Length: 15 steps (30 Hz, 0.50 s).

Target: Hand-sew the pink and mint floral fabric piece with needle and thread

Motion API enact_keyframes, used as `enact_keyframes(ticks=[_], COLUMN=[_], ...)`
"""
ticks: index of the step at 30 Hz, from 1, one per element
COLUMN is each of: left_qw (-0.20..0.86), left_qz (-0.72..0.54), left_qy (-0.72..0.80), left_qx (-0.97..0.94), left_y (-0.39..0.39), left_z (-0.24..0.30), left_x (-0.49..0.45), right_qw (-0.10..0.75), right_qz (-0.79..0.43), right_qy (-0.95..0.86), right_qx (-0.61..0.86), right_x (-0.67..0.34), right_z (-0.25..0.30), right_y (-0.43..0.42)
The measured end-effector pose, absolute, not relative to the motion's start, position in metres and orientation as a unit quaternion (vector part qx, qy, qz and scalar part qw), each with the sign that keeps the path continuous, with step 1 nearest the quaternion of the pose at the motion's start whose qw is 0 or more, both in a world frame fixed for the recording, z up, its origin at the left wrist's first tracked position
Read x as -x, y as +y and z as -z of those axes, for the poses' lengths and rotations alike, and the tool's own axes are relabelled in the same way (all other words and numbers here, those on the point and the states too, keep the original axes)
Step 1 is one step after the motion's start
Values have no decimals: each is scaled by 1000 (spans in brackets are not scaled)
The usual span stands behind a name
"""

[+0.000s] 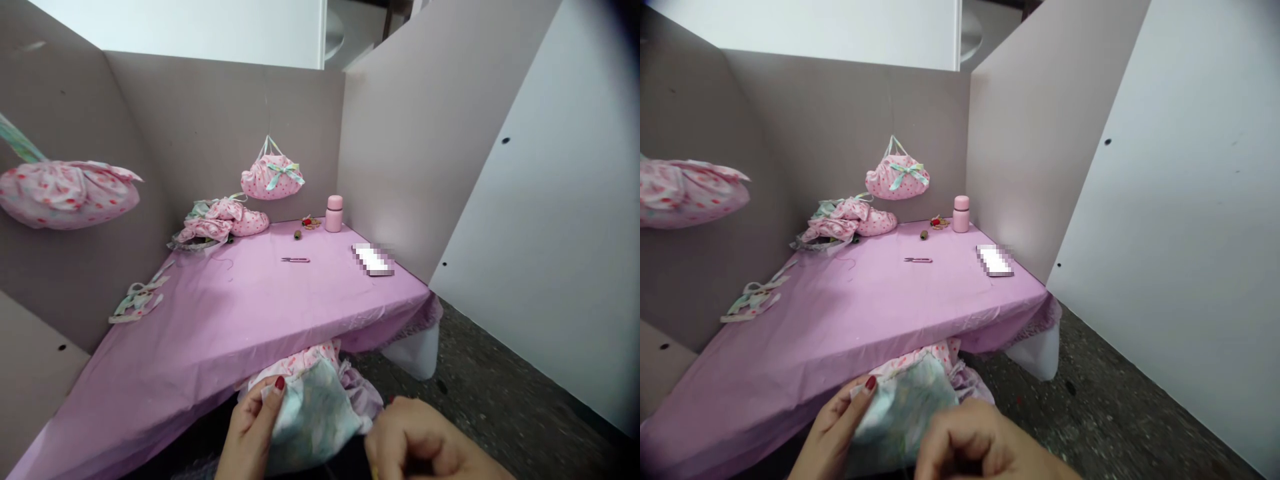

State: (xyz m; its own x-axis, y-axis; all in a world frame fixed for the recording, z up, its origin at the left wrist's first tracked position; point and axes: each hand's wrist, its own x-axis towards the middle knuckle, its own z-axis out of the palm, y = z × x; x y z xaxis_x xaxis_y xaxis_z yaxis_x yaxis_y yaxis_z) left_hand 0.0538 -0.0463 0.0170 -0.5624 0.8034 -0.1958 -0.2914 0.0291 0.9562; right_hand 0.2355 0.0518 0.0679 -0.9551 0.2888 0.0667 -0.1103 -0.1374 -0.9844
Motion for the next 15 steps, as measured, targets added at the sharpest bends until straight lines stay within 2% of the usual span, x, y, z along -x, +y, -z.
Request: enact_keyframes(ticks=[1, 3, 5, 10, 15], left_qw=[414, 423, 438, 418, 430], left_qz=[-659, -652, -646, -626, -623], left_qy=[587, 582, 571, 581, 588], left_qx=[-224, -239, -255, -310, -284], left_y=[-47, -49, -49, -51, -53], left_z=[-18, -21, -24, -28, -22], left_x=[-53, -53, -52, -52, -50], right_qw=[144, 224, 250, 188, 216], right_qz=[-742, -713, -689, -627, -583], right_qy=[-649, -650, -654, -730, -755], right_qx=[86, 137, 188, 198, 208], right_x=[-228, -209, -190, -170, -173], right_z=[-65, -56, -45, -32, -34], right_y=[53, 56, 60, 62, 61])
